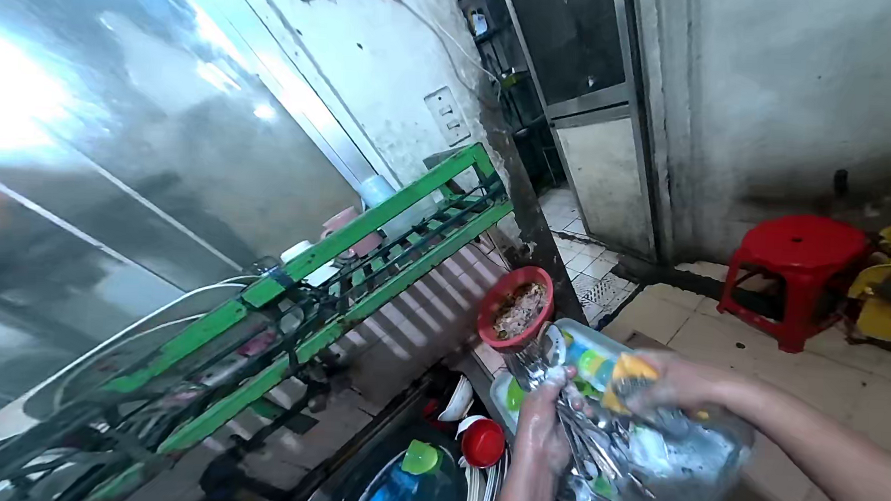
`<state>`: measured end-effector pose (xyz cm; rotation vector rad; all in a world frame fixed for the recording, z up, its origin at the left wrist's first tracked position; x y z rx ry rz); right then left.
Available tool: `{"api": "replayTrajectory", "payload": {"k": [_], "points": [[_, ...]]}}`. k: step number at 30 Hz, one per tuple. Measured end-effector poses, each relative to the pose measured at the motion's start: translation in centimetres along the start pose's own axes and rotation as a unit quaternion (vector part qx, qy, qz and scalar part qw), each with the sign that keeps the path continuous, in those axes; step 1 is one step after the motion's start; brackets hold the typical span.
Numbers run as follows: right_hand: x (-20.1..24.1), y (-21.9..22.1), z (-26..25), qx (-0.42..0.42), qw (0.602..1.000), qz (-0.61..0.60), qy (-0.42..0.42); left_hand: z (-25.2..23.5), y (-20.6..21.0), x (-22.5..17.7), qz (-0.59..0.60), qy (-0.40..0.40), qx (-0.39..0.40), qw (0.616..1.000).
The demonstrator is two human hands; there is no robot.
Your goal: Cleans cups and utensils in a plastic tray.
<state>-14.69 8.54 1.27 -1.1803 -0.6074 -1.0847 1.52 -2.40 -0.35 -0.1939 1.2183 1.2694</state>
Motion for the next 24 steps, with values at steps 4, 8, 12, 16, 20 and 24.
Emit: {"api": "replayTrajectory", "payload": {"k": [4,8,12,16,20,24], "points": [[1.6,-1.2,-1.0,-0.162,0.971,-0.17,-0.051,1.4,2.1,2.4,-0.078,-0.076,0.019,0.994],[0.3,-0.6,-1.8,-0.27,0.938,-0.215,-0.04,1.2,2.4,2.8,-0.123,-0.018,-0.051,0.991],[-0.1,1.8,-2.3,-0.21,0.969,-0.126,-0.029,1.5,2.3,3.1,-0.219,0.033,-0.115,0.968],[0.1,0.2,-2.7,-0.282,0.958,-0.041,-0.037,1.8,2.5,4.4,-0.187,0.017,-0.105,0.977],[0.1,2.4,-2.6,-0.266,0.963,0.004,-0.054,2.2,2.4,3.7,-0.194,0.024,-0.127,0.972],[0.5,1.2,-2.9,-0.213,0.973,0.079,-0.046,2.1,1.2,4.7,-0.175,-0.003,-0.115,0.978]]}}
Point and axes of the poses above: each hand's wrist, its own z-axis away from the middle knuckle, its own y-axis out of the palm, x = y × z, the point moved 4 cm from there along -z, towards the middle knuckle, and after that the axes turned 4 degrees about -y, right-handed, at the moved point
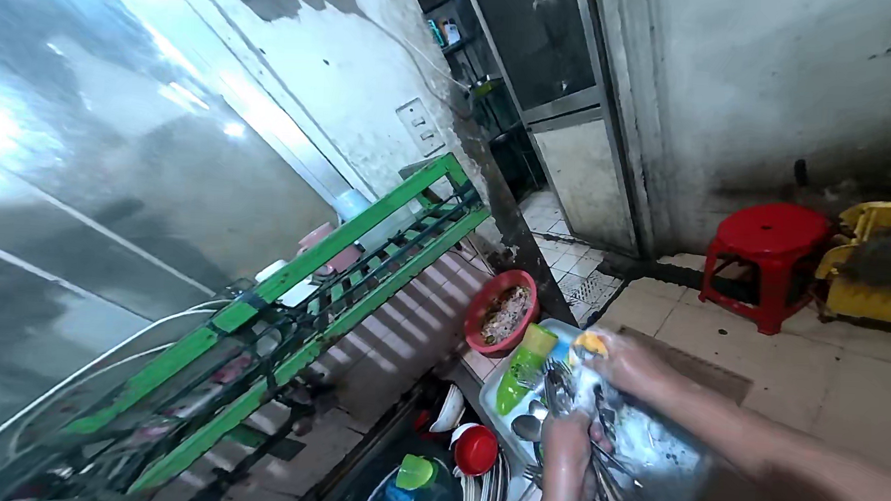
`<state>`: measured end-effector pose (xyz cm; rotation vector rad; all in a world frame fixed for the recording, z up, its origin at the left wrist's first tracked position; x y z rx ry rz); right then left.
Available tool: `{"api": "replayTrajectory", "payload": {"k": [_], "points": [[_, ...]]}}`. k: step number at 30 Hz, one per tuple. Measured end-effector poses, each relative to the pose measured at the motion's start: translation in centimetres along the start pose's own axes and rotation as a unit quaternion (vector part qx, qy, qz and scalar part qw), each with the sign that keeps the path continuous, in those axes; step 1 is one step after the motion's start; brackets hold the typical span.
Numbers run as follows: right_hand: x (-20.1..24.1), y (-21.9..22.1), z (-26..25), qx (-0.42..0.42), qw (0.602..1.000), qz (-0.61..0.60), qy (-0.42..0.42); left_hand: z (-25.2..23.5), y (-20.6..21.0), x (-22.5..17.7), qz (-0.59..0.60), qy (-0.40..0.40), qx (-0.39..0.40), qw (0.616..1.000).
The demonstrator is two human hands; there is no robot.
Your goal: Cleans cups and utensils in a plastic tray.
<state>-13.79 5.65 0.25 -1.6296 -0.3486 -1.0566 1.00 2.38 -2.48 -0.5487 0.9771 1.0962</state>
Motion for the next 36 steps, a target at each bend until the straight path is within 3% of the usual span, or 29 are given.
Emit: {"api": "replayTrajectory", "payload": {"k": [2,5,8,10,11,13,15,16,19,23,25,27,29,31,36], "points": [[-0.9,-1.7,-1.4,-0.065,0.998,-0.012,-0.013,0.0,-0.1,0.6,0.028,-0.017,0.019,0.999],[-2.7,-2.4,-3.3,-0.129,0.978,-0.163,0.007,0.5,-0.4,0.6,0.049,-0.02,0.062,0.997],[-2.1,-1.3,-2.2,-0.062,0.98,-0.187,-0.009,1.2,-0.5,-0.2,0.069,-0.027,0.122,0.99],[-0.8,-2.1,-1.3,-0.084,0.983,-0.155,-0.052,1.5,-0.5,-0.5,0.065,-0.036,0.141,0.987],[-0.7,-3.1,-1.0,-0.128,0.975,-0.173,-0.061,1.6,-0.6,-0.5,0.059,-0.04,0.141,0.987],[-1.0,-4.9,-1.1,-0.19,0.937,-0.293,0.008,1.2,-0.6,-0.5,0.054,-0.034,0.126,0.99],[-1.4,-4.2,-0.9,-0.236,0.889,-0.389,0.062,0.7,-0.2,-0.7,0.061,-0.013,0.102,0.993],[-1.2,-2.8,-0.4,-0.229,0.884,-0.401,0.077,0.5,0.1,-0.9,0.066,-0.004,0.089,0.994],[0.5,1.0,1.5,-0.126,0.933,-0.32,0.109,0.0,0.4,-1.4,0.053,0.01,0.084,0.995],[-0.8,-1.9,0.4,-0.094,0.933,-0.336,0.089,0.4,-0.7,-1.7,0.104,0.017,0.091,0.99],[-2.0,-3.3,-0.5,-0.008,0.958,-0.275,0.076,-0.5,-1.3,-2.0,0.154,0.031,0.108,0.982],[-1.2,-2.5,0.1,0.137,0.977,-0.149,0.061,-1.1,-1.6,-2.1,0.184,0.038,0.132,0.973],[1.0,-0.6,1.7,0.265,0.963,-0.003,0.04,-1.0,-1.3,-2.1,0.182,0.038,0.177,0.966],[2.2,1.1,3.0,0.336,0.94,0.062,0.012,-1.0,-1.3,-2.0,0.148,0.035,0.196,0.969],[0.1,2.6,4.6,0.382,0.916,0.117,-0.018,-3.0,-3.5,-3.9,0.226,0.03,0.12,0.966]]}}
Point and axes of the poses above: each hand's wrist, its own z-axis away from the middle knuckle, its own y-axis out of the palm, x = y × z, the point moved 4 cm from there along -z, towards the middle knuckle, and after that the axes turned 4 degrees about -y, right-handed, at the moved point
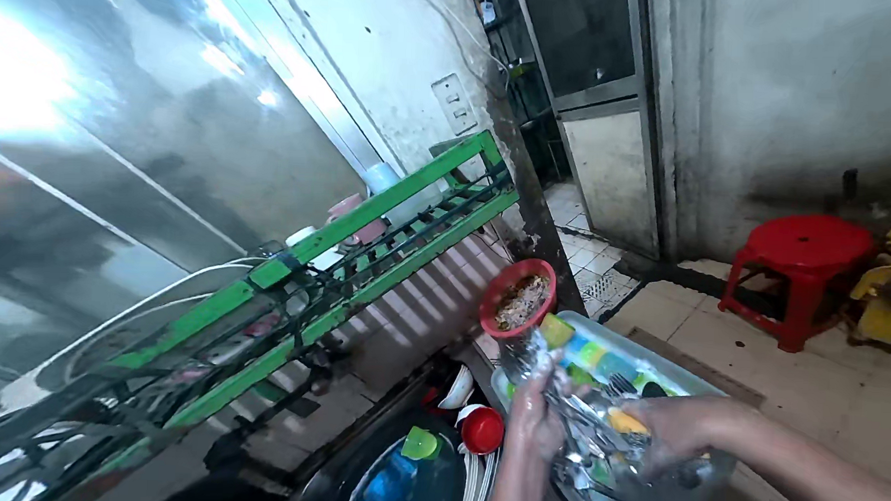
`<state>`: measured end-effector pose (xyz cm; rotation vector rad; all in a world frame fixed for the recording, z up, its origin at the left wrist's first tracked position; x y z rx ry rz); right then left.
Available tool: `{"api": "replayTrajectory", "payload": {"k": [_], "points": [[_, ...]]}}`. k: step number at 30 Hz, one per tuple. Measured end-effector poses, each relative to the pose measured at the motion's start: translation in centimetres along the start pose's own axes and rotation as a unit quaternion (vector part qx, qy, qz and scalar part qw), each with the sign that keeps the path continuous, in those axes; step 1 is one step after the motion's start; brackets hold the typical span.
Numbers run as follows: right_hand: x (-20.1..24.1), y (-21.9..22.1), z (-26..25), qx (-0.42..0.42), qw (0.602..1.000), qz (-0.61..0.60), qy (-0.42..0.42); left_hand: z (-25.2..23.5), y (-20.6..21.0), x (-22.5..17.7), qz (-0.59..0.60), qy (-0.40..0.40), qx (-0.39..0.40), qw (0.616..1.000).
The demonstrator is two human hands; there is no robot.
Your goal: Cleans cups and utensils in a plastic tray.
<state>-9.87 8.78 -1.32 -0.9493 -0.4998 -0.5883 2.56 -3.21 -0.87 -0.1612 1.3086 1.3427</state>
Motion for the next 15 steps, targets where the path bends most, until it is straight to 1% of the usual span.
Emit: {"api": "replayTrajectory", "payload": {"k": [2,3,5,6,8,9,10,11,12,13,14,15], "points": [[-1.7,0.6,0.4,-0.009,0.997,0.061,0.041,-0.4,-0.6,-1.0,-0.015,0.004,-0.05,0.999],[-2.4,0.9,0.4,-0.011,0.994,0.09,0.055,-0.3,-0.8,-1.2,-0.022,-0.001,-0.062,0.998],[-3.7,1.6,0.0,-0.027,0.988,0.133,0.068,0.2,-1.0,-0.6,-0.044,-0.014,-0.084,0.995],[-4.2,1.8,-0.4,-0.039,0.987,0.136,0.07,0.4,-0.9,-0.1,-0.052,-0.023,-0.09,0.994],[-4.3,1.0,-0.5,-0.07,0.991,0.097,0.067,0.5,-0.8,1.0,-0.054,-0.031,-0.088,0.994],[-4.2,0.2,-0.3,-0.098,0.993,0.038,0.06,0.6,-0.7,1.5,-0.058,-0.027,-0.094,0.994],[-3.7,-0.9,0.4,-0.137,0.988,-0.061,0.049,0.7,-0.6,1.8,-0.07,-0.022,-0.102,0.992],[-3.1,-1.9,1.0,-0.184,0.964,-0.189,0.031,0.9,-0.5,2.0,-0.088,-0.012,-0.106,0.99],[-2.5,-2.7,1.4,-0.234,0.918,-0.321,-0.001,1.1,-0.3,2.3,-0.113,0.004,-0.108,0.988],[-1.9,-3.1,1.4,-0.271,0.86,-0.43,-0.043,1.4,0.0,2.7,-0.143,0.025,-0.105,0.984],[-1.2,-3.3,1.1,-0.288,0.807,-0.509,-0.079,1.7,0.2,3.1,-0.178,0.046,-0.102,0.978],[-0.4,-3.4,0.7,-0.297,0.771,-0.555,-0.102,1.9,0.5,3.5,-0.223,0.064,-0.104,0.967]]}}
Point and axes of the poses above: each hand's wrist, its own z-axis away from the middle knuckle, its own y-axis out of the palm, x = y × z, the point moved 4 cm from there along -z, towards the middle knuckle, and after that the axes turned 4 degrees about -y, right-handed, at the moved point
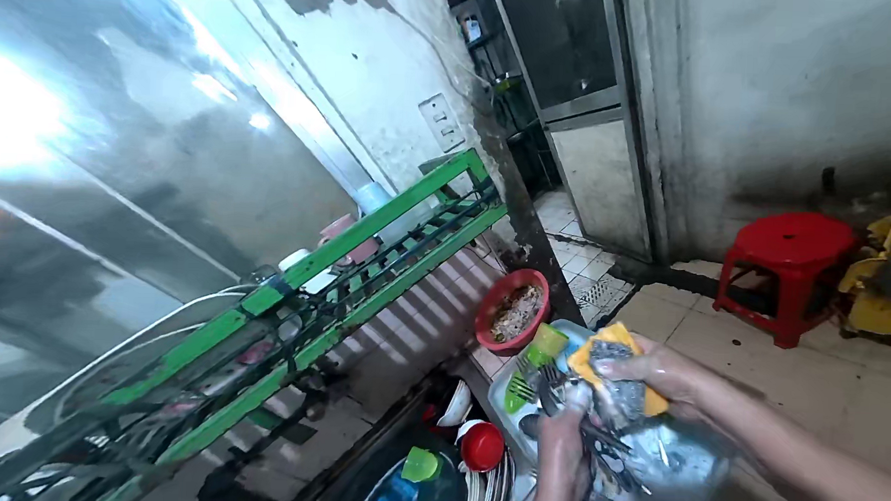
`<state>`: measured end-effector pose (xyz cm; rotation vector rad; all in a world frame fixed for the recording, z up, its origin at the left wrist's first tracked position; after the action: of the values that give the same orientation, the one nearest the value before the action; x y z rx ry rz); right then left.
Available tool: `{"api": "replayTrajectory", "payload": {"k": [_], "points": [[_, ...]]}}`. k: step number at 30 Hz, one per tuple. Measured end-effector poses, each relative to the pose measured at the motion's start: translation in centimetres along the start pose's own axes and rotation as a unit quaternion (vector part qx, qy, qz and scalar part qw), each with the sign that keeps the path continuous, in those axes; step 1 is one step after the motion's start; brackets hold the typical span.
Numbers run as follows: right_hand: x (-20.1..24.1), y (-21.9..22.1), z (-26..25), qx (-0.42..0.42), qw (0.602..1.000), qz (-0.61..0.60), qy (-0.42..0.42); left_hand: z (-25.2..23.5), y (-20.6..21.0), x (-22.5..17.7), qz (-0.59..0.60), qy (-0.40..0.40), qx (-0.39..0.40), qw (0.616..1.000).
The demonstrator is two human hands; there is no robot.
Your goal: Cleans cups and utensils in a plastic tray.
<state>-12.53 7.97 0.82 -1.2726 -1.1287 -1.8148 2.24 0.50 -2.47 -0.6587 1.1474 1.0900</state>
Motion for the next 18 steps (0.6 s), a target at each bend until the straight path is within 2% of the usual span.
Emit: {"api": "replayTrajectory", "payload": {"k": [2,4,7,10,13,15,18], "points": [[0.2,1.0,-0.6,-0.042,0.998,-0.037,-0.002,0.7,0.6,0.3,-0.085,0.03,-0.017,0.996],[0.7,0.8,-1.3,-0.086,0.993,-0.086,0.011,0.8,0.8,0.6,-0.114,0.04,-0.009,0.993],[1.7,0.2,-1.8,-0.087,0.98,-0.18,0.016,0.7,0.9,0.6,-0.015,0.026,0.099,0.995],[2.6,-0.4,-1.5,0.015,0.974,-0.221,-0.039,1.3,1.0,0.7,0.101,-0.087,0.228,0.964],[2.7,-0.4,-1.8,0.154,0.968,-0.191,-0.052,2.3,1.4,1.1,0.135,-0.175,0.316,0.923],[1.9,-0.9,-2.8,0.175,0.962,-0.202,-0.055,2.3,1.4,1.0,0.157,-0.184,0.315,0.918],[1.4,-2.4,-3.1,0.117,0.97,-0.196,-0.079,1.2,0.9,0.4,0.167,-0.156,0.219,0.949]]}}
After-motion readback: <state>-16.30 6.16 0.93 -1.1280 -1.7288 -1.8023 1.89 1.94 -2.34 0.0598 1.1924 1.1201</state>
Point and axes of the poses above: each hand's wrist, its own z-axis away from the middle knuckle, its own y-axis out of the palm, x = y × z, the point moved 4 cm from there along -z, towards the middle knuckle, and after that the axes turned 4 degrees about -y, right-handed, at the moved point
